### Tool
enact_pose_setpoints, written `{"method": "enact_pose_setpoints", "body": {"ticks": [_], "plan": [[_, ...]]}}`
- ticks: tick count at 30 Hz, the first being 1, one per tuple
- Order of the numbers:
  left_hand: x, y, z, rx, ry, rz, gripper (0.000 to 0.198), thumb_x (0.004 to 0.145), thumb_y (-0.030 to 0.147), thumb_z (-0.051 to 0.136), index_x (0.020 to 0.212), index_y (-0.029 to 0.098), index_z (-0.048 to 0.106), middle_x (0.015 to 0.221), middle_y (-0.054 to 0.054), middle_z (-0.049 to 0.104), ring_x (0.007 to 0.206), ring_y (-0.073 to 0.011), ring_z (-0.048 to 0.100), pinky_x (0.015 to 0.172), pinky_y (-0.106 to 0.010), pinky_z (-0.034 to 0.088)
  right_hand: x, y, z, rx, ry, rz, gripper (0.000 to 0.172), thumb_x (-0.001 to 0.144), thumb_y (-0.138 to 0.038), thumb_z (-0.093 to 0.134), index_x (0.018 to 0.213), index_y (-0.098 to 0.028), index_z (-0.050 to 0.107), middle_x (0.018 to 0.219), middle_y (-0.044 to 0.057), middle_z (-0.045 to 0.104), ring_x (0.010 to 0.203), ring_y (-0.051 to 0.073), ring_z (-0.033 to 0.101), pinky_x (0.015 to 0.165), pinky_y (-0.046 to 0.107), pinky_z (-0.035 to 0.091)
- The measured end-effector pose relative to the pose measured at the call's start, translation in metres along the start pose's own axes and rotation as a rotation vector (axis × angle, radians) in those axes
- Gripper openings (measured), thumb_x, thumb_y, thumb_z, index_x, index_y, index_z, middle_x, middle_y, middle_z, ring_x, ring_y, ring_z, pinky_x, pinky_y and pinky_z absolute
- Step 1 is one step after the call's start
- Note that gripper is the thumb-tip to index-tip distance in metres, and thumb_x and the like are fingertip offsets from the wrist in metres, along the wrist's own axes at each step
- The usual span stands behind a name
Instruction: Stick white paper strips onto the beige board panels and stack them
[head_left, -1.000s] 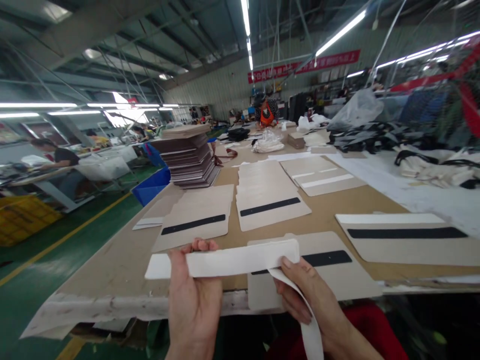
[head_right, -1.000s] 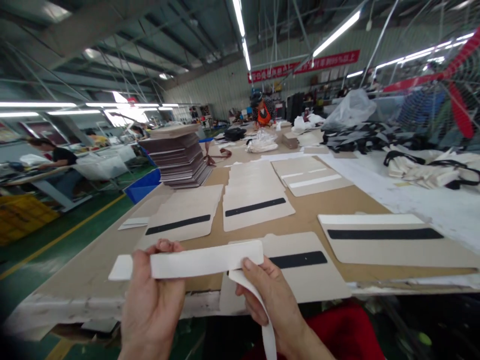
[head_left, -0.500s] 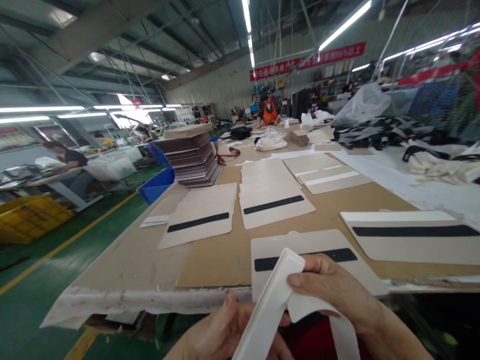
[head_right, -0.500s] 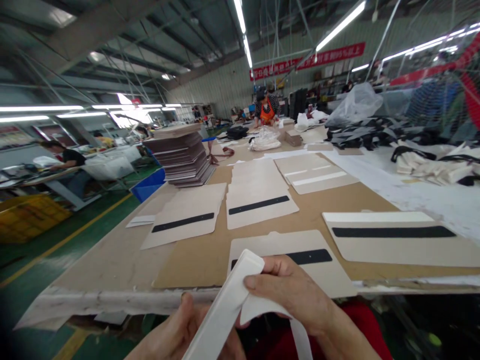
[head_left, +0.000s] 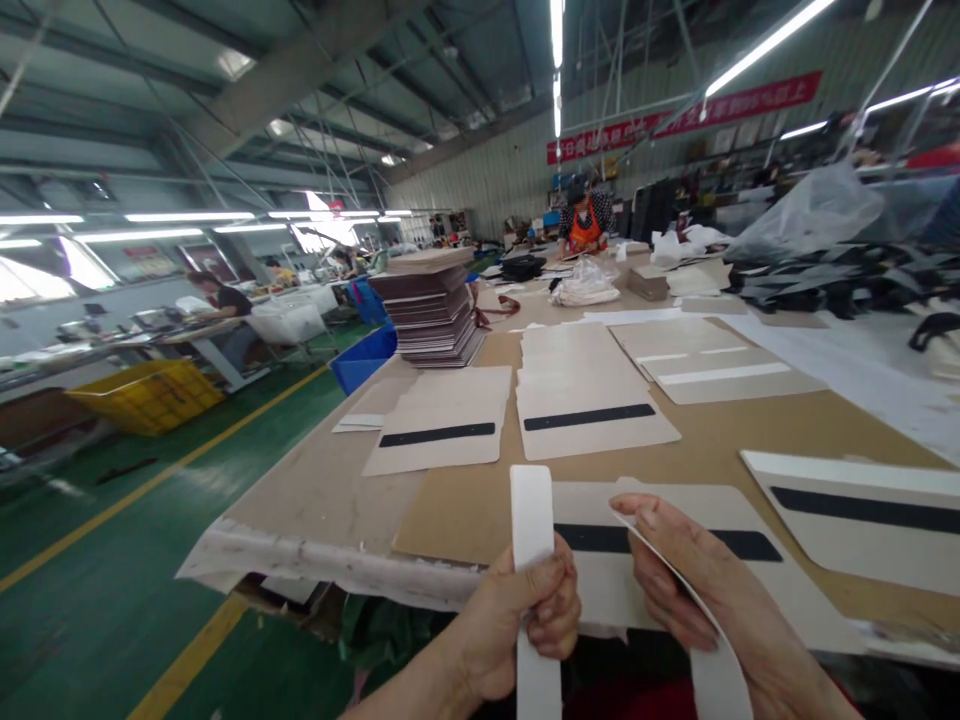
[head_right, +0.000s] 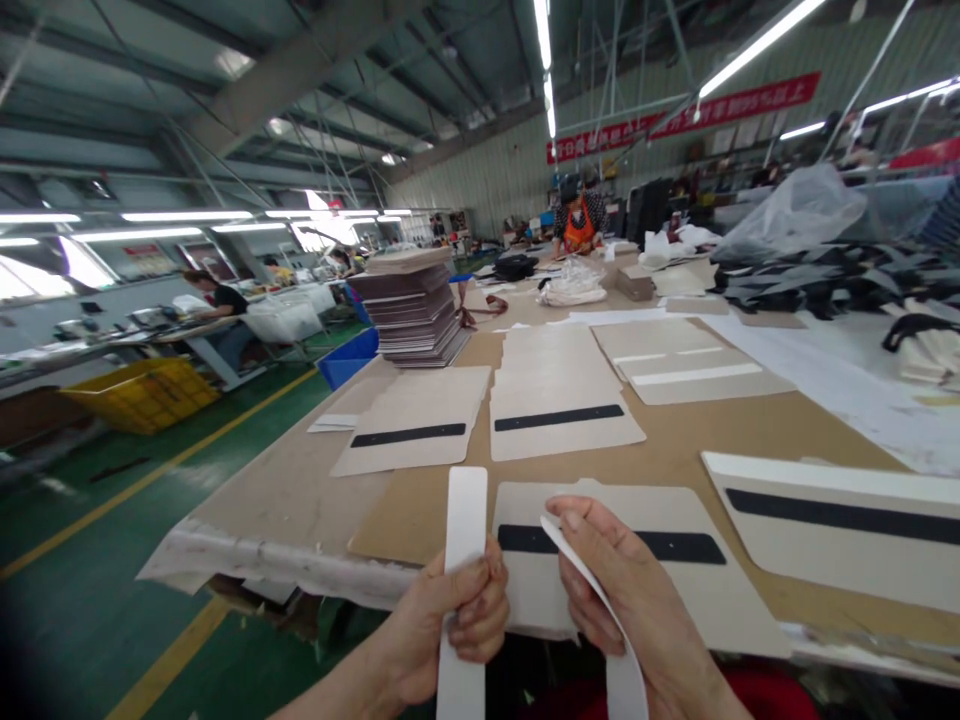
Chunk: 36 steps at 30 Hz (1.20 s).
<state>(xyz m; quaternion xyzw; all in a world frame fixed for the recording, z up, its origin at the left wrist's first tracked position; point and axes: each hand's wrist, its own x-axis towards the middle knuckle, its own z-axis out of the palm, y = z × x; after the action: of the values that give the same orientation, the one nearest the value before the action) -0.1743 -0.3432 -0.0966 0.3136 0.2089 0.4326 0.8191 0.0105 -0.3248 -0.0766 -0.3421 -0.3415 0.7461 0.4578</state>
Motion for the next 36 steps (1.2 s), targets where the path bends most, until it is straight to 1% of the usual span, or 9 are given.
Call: {"method": "enact_pose_setpoints", "body": {"ticks": [4, 8, 14, 17, 20, 22, 27, 31, 36], "plan": [[0.003, 0.0, 0.002, 0.03, -0.009, 0.025, 0.018, 0.082, 0.032, 0.067, 0.09, 0.019, 0.059, 0.053, 0.008, 0.037, 0.039, -0.0019, 0.023, 0.039, -0.017, 0.016, 0.003, 0.012, 0.003, 0.014, -0.038, 0.029, 0.053, 0.081, -0.054, 0.062, 0.12, -0.022, 0.047, 0.049, -0.011, 0.046, 0.027, 0.001, 0.022, 0.027, 0.013, 0.02], [0.007, -0.003, 0.008, 0.127, 0.097, 0.096, 0.042, 0.074, 0.033, 0.076, 0.111, 0.021, 0.058, 0.056, 0.009, 0.04, 0.04, -0.0013, 0.025, 0.04, -0.018, 0.016, 0.003, 0.022, 0.012, -0.039, -0.083, 0.079, 0.054, 0.083, -0.056, 0.058, 0.123, -0.02, 0.046, 0.048, -0.009, 0.048, 0.027, 0.001, 0.022, 0.026, 0.013, 0.02], [0.014, 0.002, 0.016, 0.438, 0.261, 0.168, 0.031, 0.072, 0.038, 0.076, 0.073, 0.012, 0.059, 0.049, 0.005, 0.046, 0.044, -0.0035, 0.031, 0.043, -0.022, 0.016, 0.002, 0.025, 0.021, 0.011, -0.082, 0.148, 0.047, 0.081, -0.055, 0.06, 0.108, -0.017, 0.057, 0.049, -0.007, 0.051, 0.028, 0.001, 0.023, 0.026, 0.013, 0.02], [0.017, 0.01, 0.02, 0.499, 0.288, 0.174, 0.033, 0.079, 0.042, 0.068, 0.068, 0.014, 0.054, 0.051, 0.003, 0.05, 0.045, -0.0044, 0.032, 0.044, -0.023, 0.017, 0.003, 0.024, 0.014, -0.004, -0.106, 0.151, 0.05, 0.085, -0.061, 0.05, 0.091, -0.014, 0.063, 0.056, 0.001, 0.06, 0.032, 0.005, 0.04, 0.031, 0.015, 0.031], [0.019, 0.018, 0.023, 0.453, 0.38, 0.188, 0.035, 0.077, 0.041, 0.069, 0.064, 0.015, 0.049, 0.049, 0.007, 0.041, 0.043, -0.0032, 0.026, 0.044, -0.022, 0.016, -0.001, 0.016, 0.002, -0.029, -0.071, 0.149, 0.054, 0.087, -0.063, 0.046, 0.095, -0.014, 0.067, 0.083, 0.008, 0.07, 0.064, 0.013, 0.064, 0.06, 0.022, 0.052], [0.021, 0.021, 0.023, 0.422, 0.434, 0.175, 0.039, 0.075, 0.042, 0.071, 0.06, 0.017, 0.045, 0.046, 0.009, 0.035, 0.042, -0.0026, 0.022, 0.043, -0.021, 0.016, -0.005, 0.01, -0.005, -0.115, -0.056, 0.142, 0.044, 0.084, -0.058, 0.057, 0.094, -0.016, 0.068, 0.086, 0.005, 0.07, 0.074, 0.013, 0.064, 0.068, 0.021, 0.051], [0.026, 0.02, 0.02, 0.38, 0.415, 0.073, 0.046, 0.076, 0.048, 0.067, 0.053, 0.017, 0.042, 0.044, 0.008, 0.034, 0.039, -0.0024, 0.025, 0.043, -0.021, 0.016, -0.01, 0.008, -0.01, -0.289, -0.14, 0.213, 0.037, 0.079, -0.055, 0.065, 0.08, -0.018, 0.062, 0.065, -0.003, 0.06, 0.05, 0.006, 0.049, 0.048, 0.017, 0.039], [0.023, 0.029, 0.017, 0.376, 0.411, 0.039, 0.037, 0.081, 0.051, 0.059, 0.072, 0.015, 0.054, 0.049, 0.009, 0.035, 0.04, -0.0032, 0.021, 0.043, -0.021, 0.015, -0.01, 0.009, -0.017, -0.315, -0.105, 0.17, 0.035, 0.083, -0.055, 0.06, 0.086, -0.02, 0.061, 0.07, -0.002, 0.062, 0.057, 0.008, 0.05, 0.052, 0.018, 0.039], [-0.003, 0.072, 0.007, 1.117, 0.498, 0.087, 0.032, 0.085, 0.048, 0.054, 0.093, 0.017, 0.061, 0.057, 0.007, 0.04, 0.052, -0.0086, 0.036, 0.05, -0.021, 0.026, -0.027, -0.044, -0.063, -0.581, 0.068, 0.057, 0.036, 0.078, -0.056, 0.064, 0.081, -0.021, 0.067, 0.072, 0.003, 0.065, 0.062, 0.014, 0.054, 0.054, 0.025, 0.042]]}}
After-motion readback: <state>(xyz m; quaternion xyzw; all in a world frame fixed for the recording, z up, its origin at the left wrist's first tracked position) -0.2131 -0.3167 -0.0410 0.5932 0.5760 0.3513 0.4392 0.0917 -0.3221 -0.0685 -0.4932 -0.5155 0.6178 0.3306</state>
